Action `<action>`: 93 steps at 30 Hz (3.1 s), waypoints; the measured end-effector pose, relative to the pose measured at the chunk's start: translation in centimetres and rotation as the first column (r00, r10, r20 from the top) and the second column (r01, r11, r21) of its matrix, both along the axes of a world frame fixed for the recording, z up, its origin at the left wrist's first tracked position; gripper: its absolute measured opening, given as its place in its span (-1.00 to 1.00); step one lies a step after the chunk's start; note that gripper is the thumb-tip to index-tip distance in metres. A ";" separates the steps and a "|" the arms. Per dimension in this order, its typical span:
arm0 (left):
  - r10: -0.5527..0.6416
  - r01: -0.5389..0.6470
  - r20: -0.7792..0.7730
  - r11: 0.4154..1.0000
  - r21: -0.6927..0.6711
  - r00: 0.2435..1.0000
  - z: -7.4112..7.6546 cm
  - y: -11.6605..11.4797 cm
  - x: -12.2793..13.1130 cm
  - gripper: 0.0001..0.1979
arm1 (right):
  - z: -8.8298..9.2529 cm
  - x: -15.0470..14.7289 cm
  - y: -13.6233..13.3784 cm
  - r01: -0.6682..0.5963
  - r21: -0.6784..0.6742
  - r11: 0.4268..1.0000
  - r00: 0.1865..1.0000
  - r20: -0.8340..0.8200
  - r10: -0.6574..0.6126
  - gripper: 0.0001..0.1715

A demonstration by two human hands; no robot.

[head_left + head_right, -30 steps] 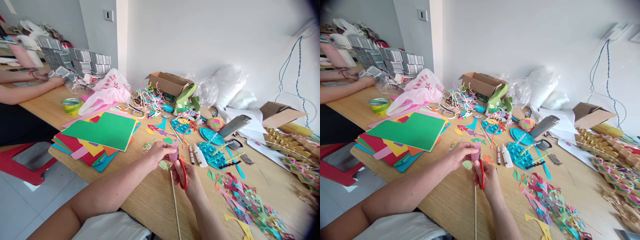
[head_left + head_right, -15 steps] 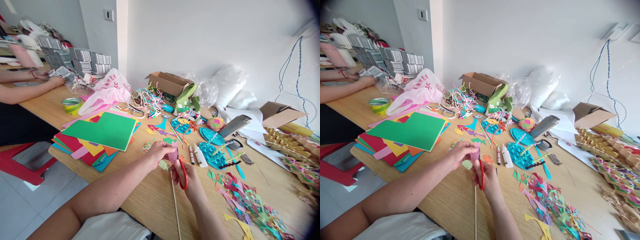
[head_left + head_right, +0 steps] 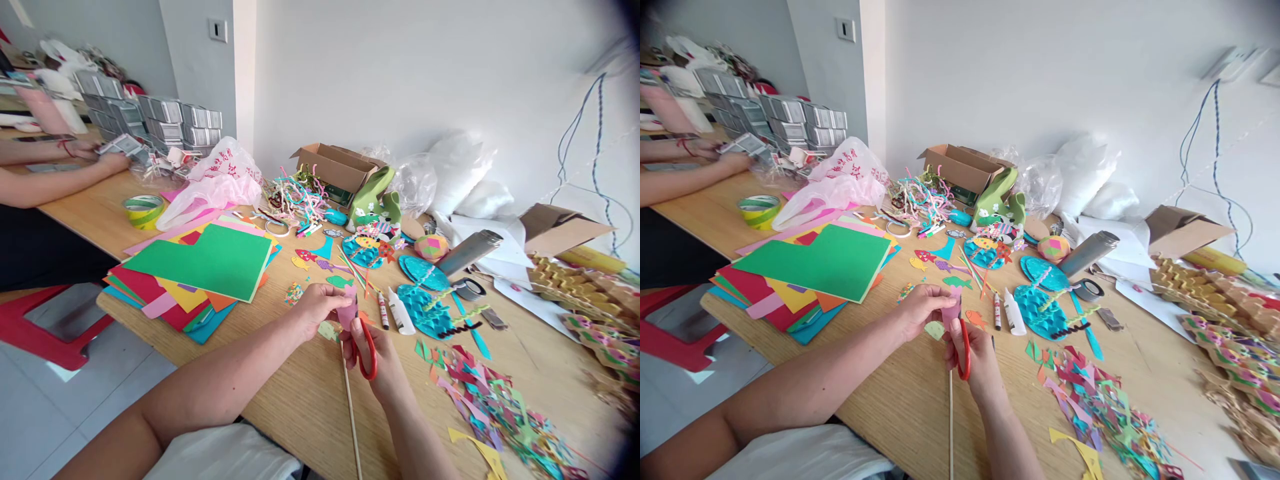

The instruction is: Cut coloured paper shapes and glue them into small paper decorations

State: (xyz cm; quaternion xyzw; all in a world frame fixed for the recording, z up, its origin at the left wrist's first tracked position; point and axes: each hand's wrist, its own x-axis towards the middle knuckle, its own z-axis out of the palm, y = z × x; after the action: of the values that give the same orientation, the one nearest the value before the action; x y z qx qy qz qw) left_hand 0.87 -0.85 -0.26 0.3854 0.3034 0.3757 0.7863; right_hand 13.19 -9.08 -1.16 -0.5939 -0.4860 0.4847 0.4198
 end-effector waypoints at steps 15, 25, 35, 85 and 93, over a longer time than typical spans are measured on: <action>-0.015 0.015 0.008 1.000 -0.006 1.000 0.0 -0.1 0.0 -0.75 | -0.3 0.1 0.0 0.016 -0.017 1.000 1.000 -0.019 -0.016 -0.34; -0.020 0.020 0.011 1.000 -0.007 1.000 -0.1 0.0 0.0 -0.74 | -0.2 -0.1 0.0 0.015 0.002 1.000 1.000 -0.007 -0.015 -0.33; -0.050 0.050 0.012 0.999 -0.002 0.999 -0.1 0.0 0.0 -0.76 | -0.3 0.0 -0.1 -0.003 0.039 0.999 1.000 -0.002 0.003 -0.38; 0.006 -0.006 -0.009 1.000 -0.030 1.000 -0.1 0.1 -0.1 -0.72 | 0.1 -0.3 -0.2 0.017 0.010 1.000 1.000 0.004 -0.017 -0.34; 0.025 -0.025 -0.025 1.000 -0.012 0.999 -0.1 0.0 0.0 -0.73 | 0.3 -0.5 -0.1 0.013 -0.015 1.000 1.000 0.008 -0.012 -0.31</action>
State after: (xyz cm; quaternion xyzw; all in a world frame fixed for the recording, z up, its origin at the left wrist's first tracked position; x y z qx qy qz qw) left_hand 0.86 -0.83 -0.34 0.3815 0.3204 0.3788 0.7800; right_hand 12.71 -9.20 -0.83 -0.6018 -0.4803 0.4834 0.4166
